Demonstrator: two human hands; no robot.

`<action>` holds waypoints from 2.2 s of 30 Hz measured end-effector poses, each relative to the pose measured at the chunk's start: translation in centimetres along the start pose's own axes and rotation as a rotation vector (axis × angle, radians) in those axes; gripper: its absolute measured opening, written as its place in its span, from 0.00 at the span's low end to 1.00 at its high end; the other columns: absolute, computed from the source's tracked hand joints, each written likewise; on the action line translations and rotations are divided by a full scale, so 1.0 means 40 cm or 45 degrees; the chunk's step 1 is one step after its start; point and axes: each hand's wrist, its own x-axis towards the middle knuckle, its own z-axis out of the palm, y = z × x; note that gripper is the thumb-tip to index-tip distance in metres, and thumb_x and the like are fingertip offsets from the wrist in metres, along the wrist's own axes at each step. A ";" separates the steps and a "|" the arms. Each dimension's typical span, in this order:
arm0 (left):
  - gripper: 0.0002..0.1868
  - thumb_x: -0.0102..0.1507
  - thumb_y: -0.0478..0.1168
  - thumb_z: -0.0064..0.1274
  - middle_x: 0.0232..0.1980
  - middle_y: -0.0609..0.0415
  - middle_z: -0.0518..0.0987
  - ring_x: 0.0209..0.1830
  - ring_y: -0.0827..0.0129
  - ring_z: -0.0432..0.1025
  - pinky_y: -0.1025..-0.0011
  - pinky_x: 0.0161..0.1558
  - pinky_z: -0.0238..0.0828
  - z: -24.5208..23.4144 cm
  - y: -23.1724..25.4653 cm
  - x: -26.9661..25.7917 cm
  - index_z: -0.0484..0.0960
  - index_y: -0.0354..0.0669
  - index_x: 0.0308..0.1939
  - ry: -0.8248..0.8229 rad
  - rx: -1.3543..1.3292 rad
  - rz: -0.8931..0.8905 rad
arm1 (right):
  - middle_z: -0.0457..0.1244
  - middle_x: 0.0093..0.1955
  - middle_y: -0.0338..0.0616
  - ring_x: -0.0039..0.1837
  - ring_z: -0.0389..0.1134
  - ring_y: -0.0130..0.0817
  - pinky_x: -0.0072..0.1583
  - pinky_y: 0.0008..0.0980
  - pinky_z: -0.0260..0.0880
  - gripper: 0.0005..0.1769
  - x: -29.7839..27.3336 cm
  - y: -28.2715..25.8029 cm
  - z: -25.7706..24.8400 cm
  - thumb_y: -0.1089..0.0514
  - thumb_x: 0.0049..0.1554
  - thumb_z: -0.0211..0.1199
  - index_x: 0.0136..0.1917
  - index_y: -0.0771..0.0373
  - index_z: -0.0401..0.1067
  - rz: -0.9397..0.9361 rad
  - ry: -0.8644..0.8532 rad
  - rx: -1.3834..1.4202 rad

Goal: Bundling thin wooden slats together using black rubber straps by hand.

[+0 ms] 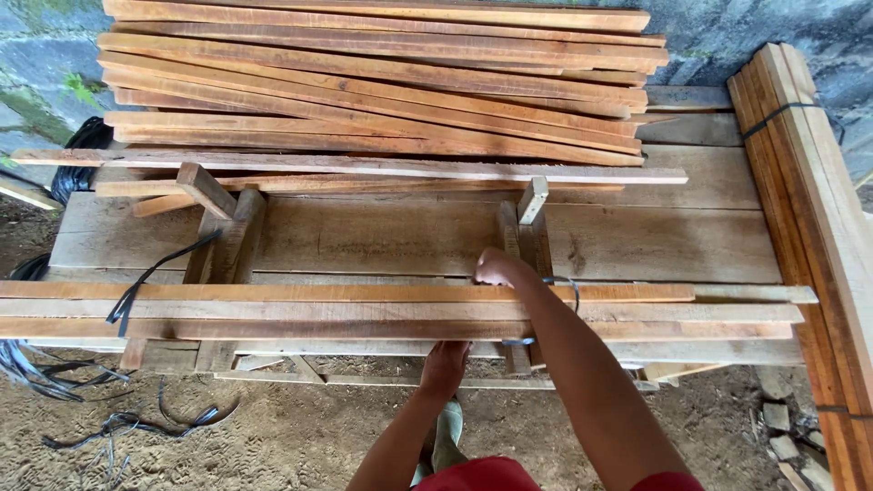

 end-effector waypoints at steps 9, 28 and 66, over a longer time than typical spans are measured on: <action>0.15 0.70 0.48 0.47 0.41 0.48 0.71 0.43 0.49 0.76 0.54 0.38 0.78 -0.069 0.088 -0.020 0.81 0.42 0.36 -0.380 -0.135 -0.179 | 0.71 0.41 0.57 0.41 0.74 0.50 0.38 0.42 0.72 0.15 -0.485 -0.079 -0.127 0.55 0.58 0.62 0.55 0.64 0.77 -0.317 0.253 0.223; 0.15 0.72 0.43 0.49 0.51 0.38 0.79 0.51 0.39 0.76 0.49 0.52 0.74 -0.346 0.199 -0.007 0.82 0.36 0.36 -0.233 -0.830 0.015 | 0.70 0.45 0.56 0.34 0.72 0.35 0.37 0.38 0.79 0.12 -0.859 -0.223 -0.233 0.58 0.64 0.56 0.55 0.68 0.73 -0.623 0.073 1.468; 0.15 0.70 0.48 0.56 0.27 0.49 0.84 0.20 0.71 0.78 0.71 0.27 0.75 -0.297 0.184 0.408 0.85 0.40 0.39 0.095 -0.993 -0.714 | 0.69 0.41 0.54 0.43 0.68 0.34 0.45 0.31 0.66 0.13 -0.555 -0.133 -0.219 0.58 0.60 0.69 0.56 0.67 0.81 -0.428 0.302 1.412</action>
